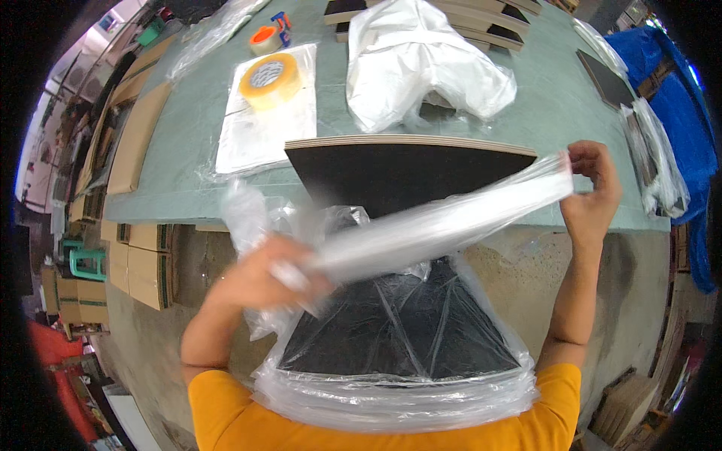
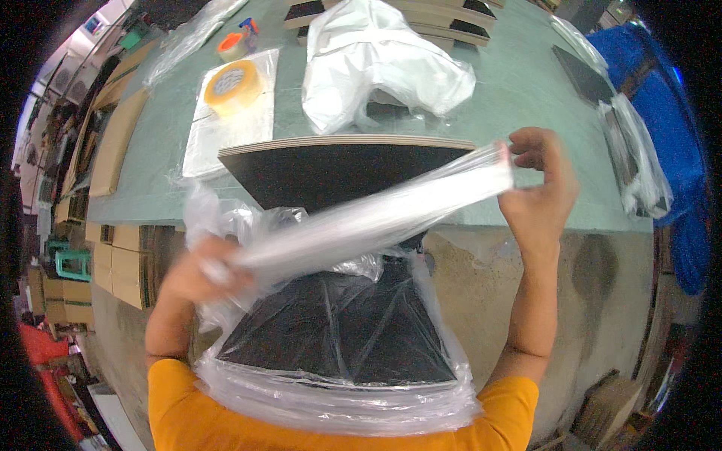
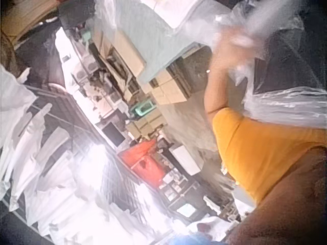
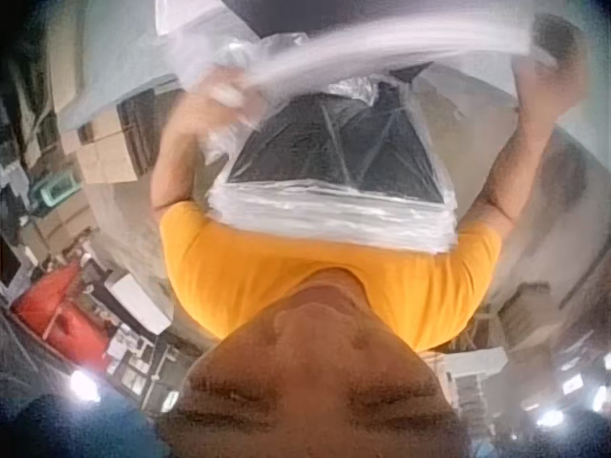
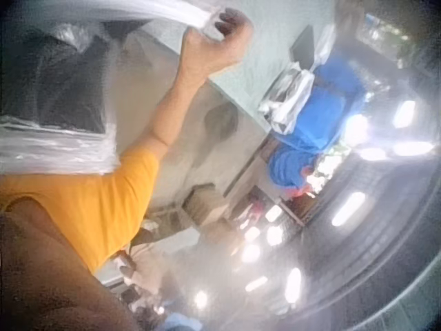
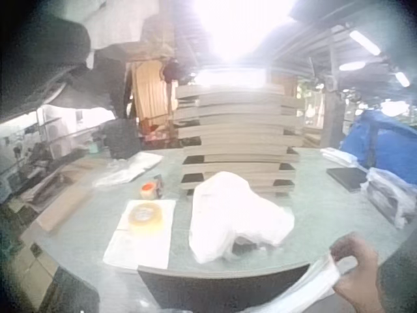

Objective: The person wraps thin rectangular boards in plastic sheets by hand, placing each wrapped board onto a stack.

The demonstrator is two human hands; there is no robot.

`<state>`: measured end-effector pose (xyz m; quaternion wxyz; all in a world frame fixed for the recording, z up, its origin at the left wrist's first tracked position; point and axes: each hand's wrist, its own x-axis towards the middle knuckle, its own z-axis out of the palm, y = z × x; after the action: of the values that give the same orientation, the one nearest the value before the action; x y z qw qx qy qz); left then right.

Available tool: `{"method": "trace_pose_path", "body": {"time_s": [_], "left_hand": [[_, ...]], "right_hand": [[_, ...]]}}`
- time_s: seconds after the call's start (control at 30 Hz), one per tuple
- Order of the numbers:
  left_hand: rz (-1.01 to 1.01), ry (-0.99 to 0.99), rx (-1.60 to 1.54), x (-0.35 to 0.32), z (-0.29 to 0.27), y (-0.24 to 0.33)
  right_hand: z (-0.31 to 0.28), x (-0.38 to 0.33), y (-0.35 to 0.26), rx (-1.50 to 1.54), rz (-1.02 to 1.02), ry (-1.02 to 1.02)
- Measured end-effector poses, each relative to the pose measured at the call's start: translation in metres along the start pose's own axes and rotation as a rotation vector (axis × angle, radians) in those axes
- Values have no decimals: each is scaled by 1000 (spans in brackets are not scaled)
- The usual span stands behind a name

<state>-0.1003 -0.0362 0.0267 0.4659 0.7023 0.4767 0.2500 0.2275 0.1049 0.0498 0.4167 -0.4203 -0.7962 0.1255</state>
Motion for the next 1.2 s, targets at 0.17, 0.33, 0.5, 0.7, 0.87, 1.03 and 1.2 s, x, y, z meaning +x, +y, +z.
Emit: {"method": "trace_pose_path", "body": {"time_s": [0.17, 0.33, 0.5, 0.7, 0.87, 1.03, 1.2], "left_hand": [[-328, 1091, 660, 11, -44, -30], [22, 908, 798, 32, -12, -5], [105, 864, 908, 24, 1, -5], [172, 729, 91, 0, -13, -8], [-328, 203, -885, -16, 12, -88], [-600, 190, -896, -4, 70, -165], [-432, 34, -31, 0, 62, -148]], "right_hand": [[38, -34, -31, 34, -336, -242], [30, -22, -12, -487, -208, -3], [16, -48, -4, -436, -224, 60], [-25, -54, 27, 716, 301, -243], [44, -113, 84, 1316, 734, -516], [135, -225, 170, 852, 1139, -588], [134, -206, 149, 524, 1056, -472]]}}
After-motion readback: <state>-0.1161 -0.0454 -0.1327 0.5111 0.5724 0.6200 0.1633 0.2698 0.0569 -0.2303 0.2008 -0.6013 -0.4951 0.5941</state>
